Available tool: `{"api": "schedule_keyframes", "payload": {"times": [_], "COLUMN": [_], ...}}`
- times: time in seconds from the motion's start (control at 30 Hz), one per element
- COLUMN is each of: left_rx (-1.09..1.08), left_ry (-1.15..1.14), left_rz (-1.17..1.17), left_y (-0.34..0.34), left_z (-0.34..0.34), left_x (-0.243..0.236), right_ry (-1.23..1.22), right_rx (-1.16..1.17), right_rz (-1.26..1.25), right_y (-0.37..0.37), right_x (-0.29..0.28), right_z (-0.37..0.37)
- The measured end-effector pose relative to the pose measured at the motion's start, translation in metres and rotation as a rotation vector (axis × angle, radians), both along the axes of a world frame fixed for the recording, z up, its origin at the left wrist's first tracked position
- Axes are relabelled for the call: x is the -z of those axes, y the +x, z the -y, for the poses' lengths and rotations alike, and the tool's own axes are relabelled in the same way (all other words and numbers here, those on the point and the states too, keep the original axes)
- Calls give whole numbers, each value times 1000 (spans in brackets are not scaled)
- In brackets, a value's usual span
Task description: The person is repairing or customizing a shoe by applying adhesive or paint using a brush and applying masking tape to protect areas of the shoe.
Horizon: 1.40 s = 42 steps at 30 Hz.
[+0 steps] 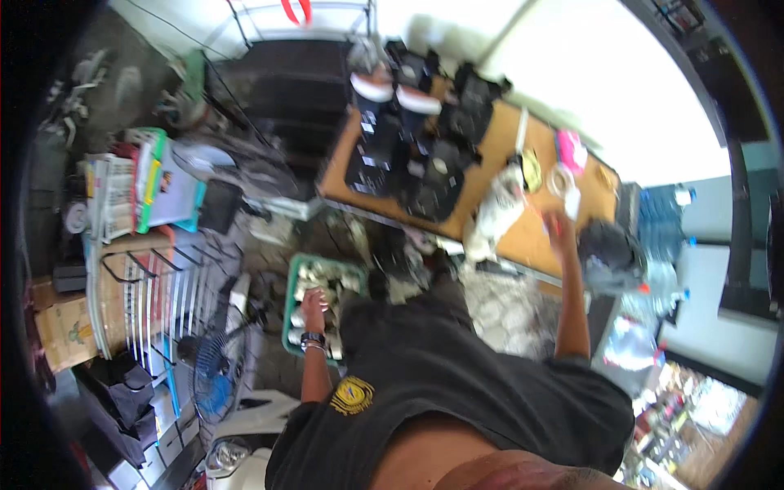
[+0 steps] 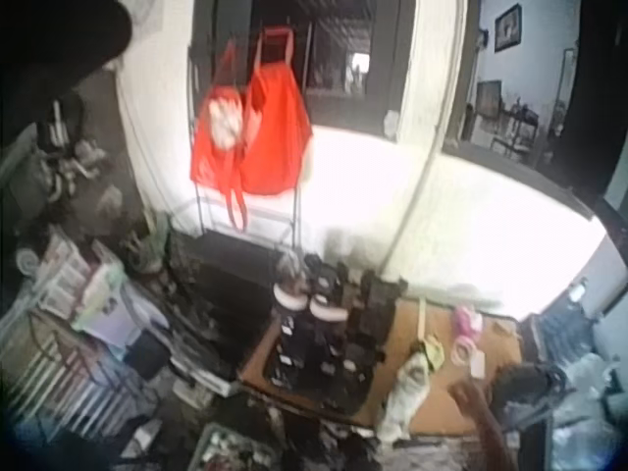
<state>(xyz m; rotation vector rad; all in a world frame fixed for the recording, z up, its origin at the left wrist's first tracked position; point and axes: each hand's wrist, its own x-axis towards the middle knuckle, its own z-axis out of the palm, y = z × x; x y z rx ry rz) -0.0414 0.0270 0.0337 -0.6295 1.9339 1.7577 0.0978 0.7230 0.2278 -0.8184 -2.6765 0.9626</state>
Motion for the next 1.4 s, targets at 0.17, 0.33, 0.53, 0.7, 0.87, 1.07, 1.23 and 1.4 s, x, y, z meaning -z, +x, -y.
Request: {"api": "schedule_keyframes", "payload": {"times": [0.17,0.33,0.53,0.7,0.87,1.07,1.23,1.4], "left_rx": [200,174,277,480,337,89,39,-26], "left_ry": [142,-95,-942,-1272,-1243,-1230,-1118,-745], "left_rz": [-982,-1430,-1397,-1054,-930,-909,-1054,-1120], "left_y": [-230,-447,-650,-685,-672,-662,-648,-638], "left_z": [-158,-299,-380,-386,-381,-370,-350,-334], "left_x": [-193,-421,-500,-459,-475,-517,-570,-608], "right_ry": [-28,-123,-204,-141,-115,39,70,53], "right_rx": [288,281,319,416,419,410,367,403], "right_rz": [-256,-182,-88,-107,-15,192,259,334], "right_y": [54,57,67,76,83,77,69,62], "right_x": [103,141,149,168,176,179,176,185], "right_z": [7,-9,-27,-35,-45,-49,-45,-47]}}
